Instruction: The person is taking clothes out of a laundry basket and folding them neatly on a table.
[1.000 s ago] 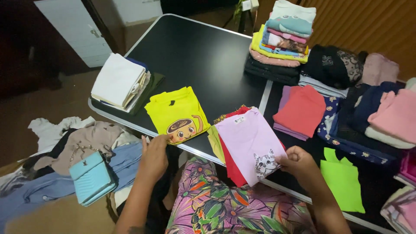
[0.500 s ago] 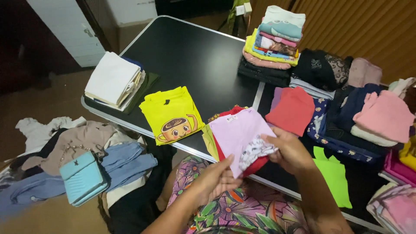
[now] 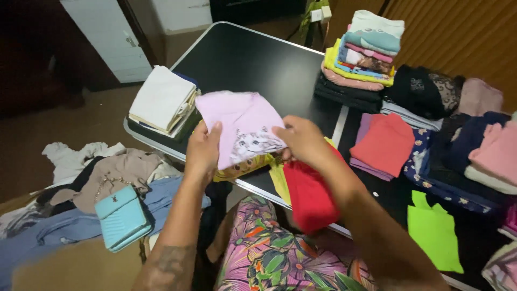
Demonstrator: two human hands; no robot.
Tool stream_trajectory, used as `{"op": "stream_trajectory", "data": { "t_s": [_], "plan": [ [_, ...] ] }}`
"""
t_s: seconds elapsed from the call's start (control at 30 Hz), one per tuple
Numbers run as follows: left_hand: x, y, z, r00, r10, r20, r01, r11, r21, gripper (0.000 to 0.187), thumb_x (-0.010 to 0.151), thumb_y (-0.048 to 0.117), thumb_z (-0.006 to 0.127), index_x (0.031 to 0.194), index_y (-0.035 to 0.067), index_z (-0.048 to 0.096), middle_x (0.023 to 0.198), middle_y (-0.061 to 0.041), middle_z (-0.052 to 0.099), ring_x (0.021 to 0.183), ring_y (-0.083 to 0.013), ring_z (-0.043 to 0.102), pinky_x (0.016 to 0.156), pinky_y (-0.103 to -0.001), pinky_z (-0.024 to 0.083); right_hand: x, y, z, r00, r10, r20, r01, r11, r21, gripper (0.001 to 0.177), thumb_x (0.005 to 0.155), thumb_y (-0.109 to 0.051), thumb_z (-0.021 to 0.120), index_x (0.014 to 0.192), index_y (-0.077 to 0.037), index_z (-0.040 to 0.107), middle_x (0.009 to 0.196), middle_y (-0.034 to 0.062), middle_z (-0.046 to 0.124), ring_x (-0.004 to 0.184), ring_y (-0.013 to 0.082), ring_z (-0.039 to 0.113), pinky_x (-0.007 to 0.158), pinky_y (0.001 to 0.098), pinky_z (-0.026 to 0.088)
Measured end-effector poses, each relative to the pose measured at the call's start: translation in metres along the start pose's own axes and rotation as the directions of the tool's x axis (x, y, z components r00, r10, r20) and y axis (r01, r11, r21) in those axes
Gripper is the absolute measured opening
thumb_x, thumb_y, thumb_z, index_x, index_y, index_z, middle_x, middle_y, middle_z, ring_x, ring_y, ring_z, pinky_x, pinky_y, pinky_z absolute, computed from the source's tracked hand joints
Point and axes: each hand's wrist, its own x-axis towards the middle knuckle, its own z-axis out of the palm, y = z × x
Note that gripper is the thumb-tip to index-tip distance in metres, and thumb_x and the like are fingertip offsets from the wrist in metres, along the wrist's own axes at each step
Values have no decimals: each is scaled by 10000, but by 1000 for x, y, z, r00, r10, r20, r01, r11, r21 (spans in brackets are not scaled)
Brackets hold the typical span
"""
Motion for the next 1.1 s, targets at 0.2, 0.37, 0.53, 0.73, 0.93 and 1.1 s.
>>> {"op": "stream_trajectory", "data": {
  "t_s": [0.2, 0.37, 0.53, 0.73, 0.93, 1.1],
  "plan": [
    [72, -134, -8, 989, 97, -109, -40, 899, 436, 472, 998, 494, 633, 1105, 41, 714, 1004, -236, 724, 1062, -433, 682, 916, -550, 524, 67, 69, 79, 994, -61, 88, 102, 785, -611, 365, 972, -415, 627, 1127, -96, 714, 1011, 190, 757, 1012, 398, 742, 833, 515, 595],
    [57, -126, -5, 979, 124, -161, -36, 884, 465, 428, 1021, 425, 634, 1126, 13, 675, 990, -248, 740, 1031, -434, 713, 888, -530, 567, 50, 58, 90, 992, -57, 114, 124, 636, -761, 345, 988, -386, 621, 1104, -73, 706, 946, 204, 764, 927, 399, 765, 793, 523, 608],
    [55, -146, 5, 912, 324, -252, -111, 785, 609, 350, 1073, 379, 566, 975, 44, 585, 833, -194, 699, 864, -399, 742, 755, -488, 611, 48, 87, 105, 779, -623, 67, 245, 205, -947, 198, 917, -323, 716, 815, -160, 669, 532, 23, 620, 471, 206, 665, 438, 332, 487],
    [57, -138, 14, 869, 448, -210, -214, 724, 656, 297, 1075, 324, 574, 965, 48, 583, 760, -134, 664, 749, -303, 746, 633, -367, 616, 42, 99, 95, 722, -688, 75, 212, 117, -970, 144, 877, -263, 699, 769, -214, 619, 461, -20, 568, 426, 199, 621, 446, 346, 444],
    [44, -130, 23, 695, 670, -260, -43, 399, 916, 324, 981, 372, 682, 1054, 82, 558, 862, -38, 589, 702, -204, 716, 588, -282, 602, 42, 114, 103, 640, -758, 122, 207, 17, -978, 125, 788, -170, 685, 741, -225, 584, 464, -20, 547, 433, 198, 572, 447, 345, 402],
    [17, -84, 28, 704, 684, 191, -474, 253, 843, 630, 1059, 562, 374, 1519, 138, 450, 1509, -160, 418, 1377, -400, 402, 1178, -599, 224, 24, 93, 78, 672, -739, -52, 301, 337, -892, 219, 935, -278, 668, 1063, -104, 635, 878, 85, 585, 838, 291, 612, 713, 432, 466]
  ]
}}
